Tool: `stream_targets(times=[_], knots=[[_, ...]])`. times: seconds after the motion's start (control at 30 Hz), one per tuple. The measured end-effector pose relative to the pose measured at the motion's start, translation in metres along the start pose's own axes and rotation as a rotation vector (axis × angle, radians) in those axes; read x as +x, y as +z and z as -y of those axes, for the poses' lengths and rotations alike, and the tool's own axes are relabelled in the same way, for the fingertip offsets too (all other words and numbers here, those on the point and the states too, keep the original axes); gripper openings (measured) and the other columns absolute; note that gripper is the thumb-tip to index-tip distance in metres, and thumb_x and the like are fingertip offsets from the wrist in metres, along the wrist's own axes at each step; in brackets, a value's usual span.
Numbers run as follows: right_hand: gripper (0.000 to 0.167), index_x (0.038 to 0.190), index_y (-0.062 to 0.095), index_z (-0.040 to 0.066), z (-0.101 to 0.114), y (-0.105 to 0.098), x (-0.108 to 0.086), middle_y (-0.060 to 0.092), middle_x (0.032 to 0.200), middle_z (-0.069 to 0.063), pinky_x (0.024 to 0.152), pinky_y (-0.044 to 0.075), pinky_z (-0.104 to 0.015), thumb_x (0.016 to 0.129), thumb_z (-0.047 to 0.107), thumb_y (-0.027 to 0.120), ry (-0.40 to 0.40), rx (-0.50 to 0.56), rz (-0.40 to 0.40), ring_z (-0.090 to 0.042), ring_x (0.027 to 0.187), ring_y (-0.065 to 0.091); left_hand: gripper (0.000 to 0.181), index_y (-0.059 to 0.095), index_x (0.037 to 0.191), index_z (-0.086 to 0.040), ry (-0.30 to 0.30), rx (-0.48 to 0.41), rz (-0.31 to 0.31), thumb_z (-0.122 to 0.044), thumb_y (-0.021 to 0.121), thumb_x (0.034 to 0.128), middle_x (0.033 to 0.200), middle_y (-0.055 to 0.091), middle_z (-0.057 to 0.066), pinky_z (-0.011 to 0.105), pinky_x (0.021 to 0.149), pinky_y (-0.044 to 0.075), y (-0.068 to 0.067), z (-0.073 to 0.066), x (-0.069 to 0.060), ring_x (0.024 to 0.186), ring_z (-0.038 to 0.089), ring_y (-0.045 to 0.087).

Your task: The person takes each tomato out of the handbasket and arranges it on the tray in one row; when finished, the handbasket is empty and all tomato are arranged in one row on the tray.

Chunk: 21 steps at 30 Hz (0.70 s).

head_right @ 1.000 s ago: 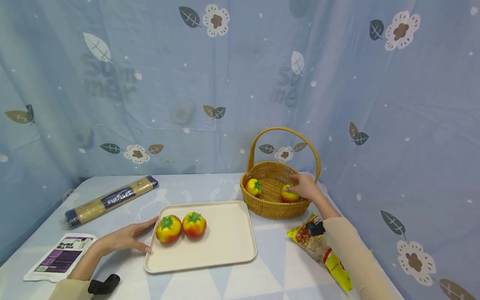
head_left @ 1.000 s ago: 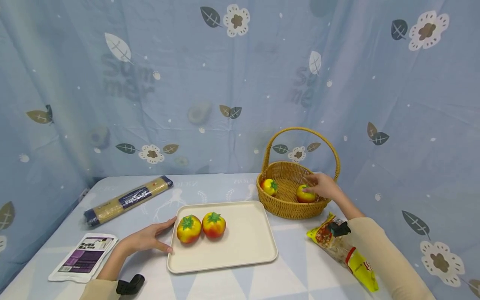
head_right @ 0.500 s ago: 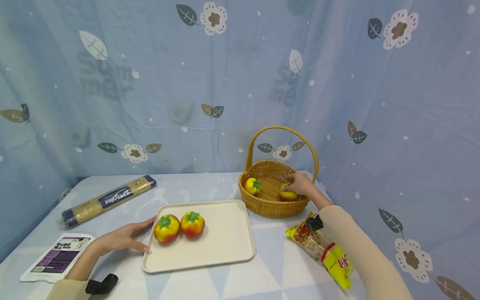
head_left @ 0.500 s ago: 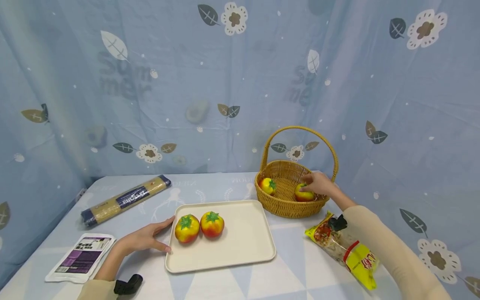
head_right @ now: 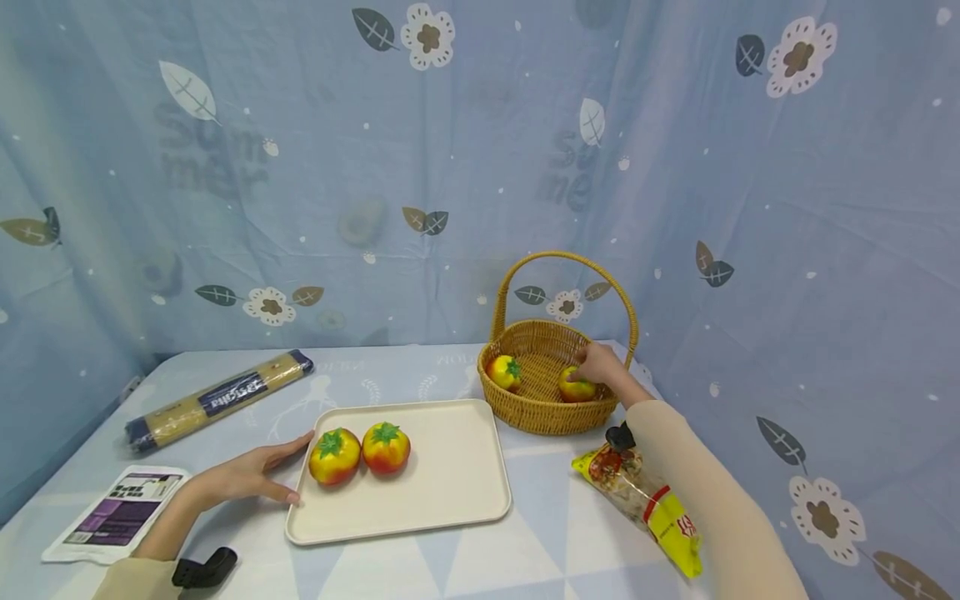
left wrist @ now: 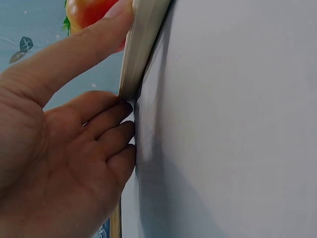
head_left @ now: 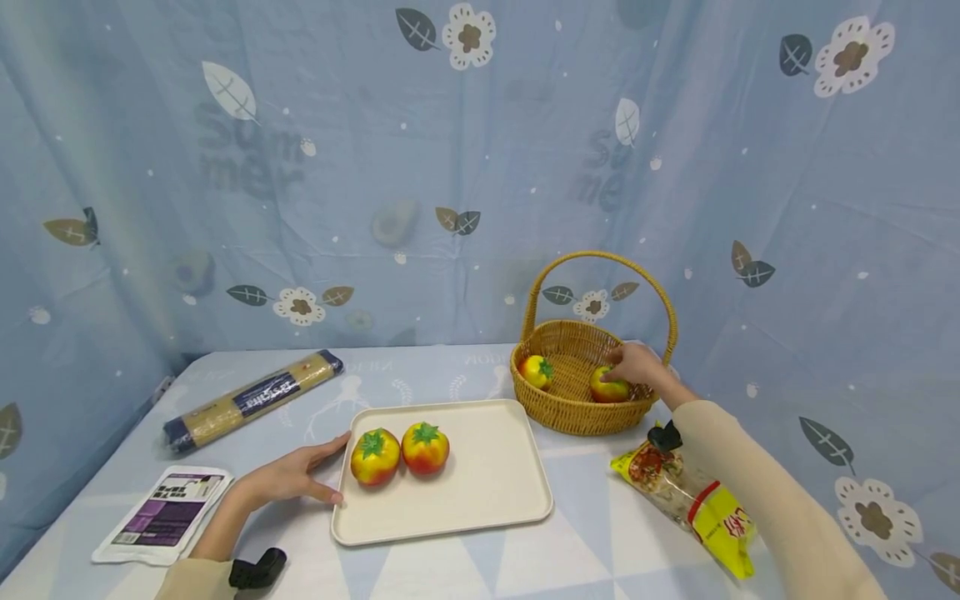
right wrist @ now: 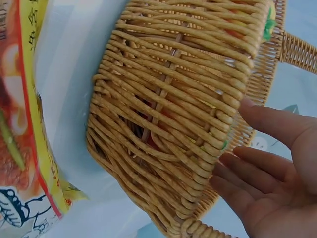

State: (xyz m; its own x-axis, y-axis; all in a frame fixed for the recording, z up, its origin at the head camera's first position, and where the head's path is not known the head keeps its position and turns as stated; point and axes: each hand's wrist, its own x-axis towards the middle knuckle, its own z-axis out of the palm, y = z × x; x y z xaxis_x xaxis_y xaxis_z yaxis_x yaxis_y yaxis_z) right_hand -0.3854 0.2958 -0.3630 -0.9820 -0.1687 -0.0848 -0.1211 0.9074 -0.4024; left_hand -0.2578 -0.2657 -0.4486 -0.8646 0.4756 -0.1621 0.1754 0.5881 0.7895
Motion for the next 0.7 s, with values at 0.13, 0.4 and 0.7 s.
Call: stream_targets(times=[0.13,0.4,0.7], knots=[[0.057,0.129,0.054,-0.011,-0.0029,0.0032,0.0036,0.053,0.13,-0.031,0.087,0.052,-0.046,0.087,0.022,0.073,0.007,-0.017,0.018,-0.043,0.113,0.054,0.105,0.02,0.15,0.005,-0.002,-0.001,-0.003,-0.026,0.084,0.0738,0.153,0.015,0.031,0.065,0.11,0.012,-0.0003,0.0003,0.0001,0.138,0.053,0.011],[0.038,0.107,0.065,-0.009,-0.0022,0.0072,0.005,0.064,0.091,-0.016,0.059,0.045,-0.029,0.083,0.019,0.076,0.018,-0.031,0.044,-0.021,0.071,0.053,0.103,0.021,0.151,0.004,-0.008,0.013,-0.008,-0.024,0.084,0.074,0.152,0.017,0.032,0.066,0.109,0.015,0.0,-0.0022,-0.0025,0.137,0.054,0.014],[0.053,0.12,0.058,-0.014,-0.0022,0.0093,0.0044,0.062,0.111,-0.027,0.073,0.054,-0.039,0.081,0.015,0.078,0.039,-0.031,0.054,-0.033,0.094,0.06,0.102,0.02,0.15,0.005,0.007,-0.011,0.005,-0.021,0.084,0.0748,0.152,0.016,0.032,0.066,0.109,0.015,-0.0004,-0.0007,-0.0017,0.137,0.054,0.013]])
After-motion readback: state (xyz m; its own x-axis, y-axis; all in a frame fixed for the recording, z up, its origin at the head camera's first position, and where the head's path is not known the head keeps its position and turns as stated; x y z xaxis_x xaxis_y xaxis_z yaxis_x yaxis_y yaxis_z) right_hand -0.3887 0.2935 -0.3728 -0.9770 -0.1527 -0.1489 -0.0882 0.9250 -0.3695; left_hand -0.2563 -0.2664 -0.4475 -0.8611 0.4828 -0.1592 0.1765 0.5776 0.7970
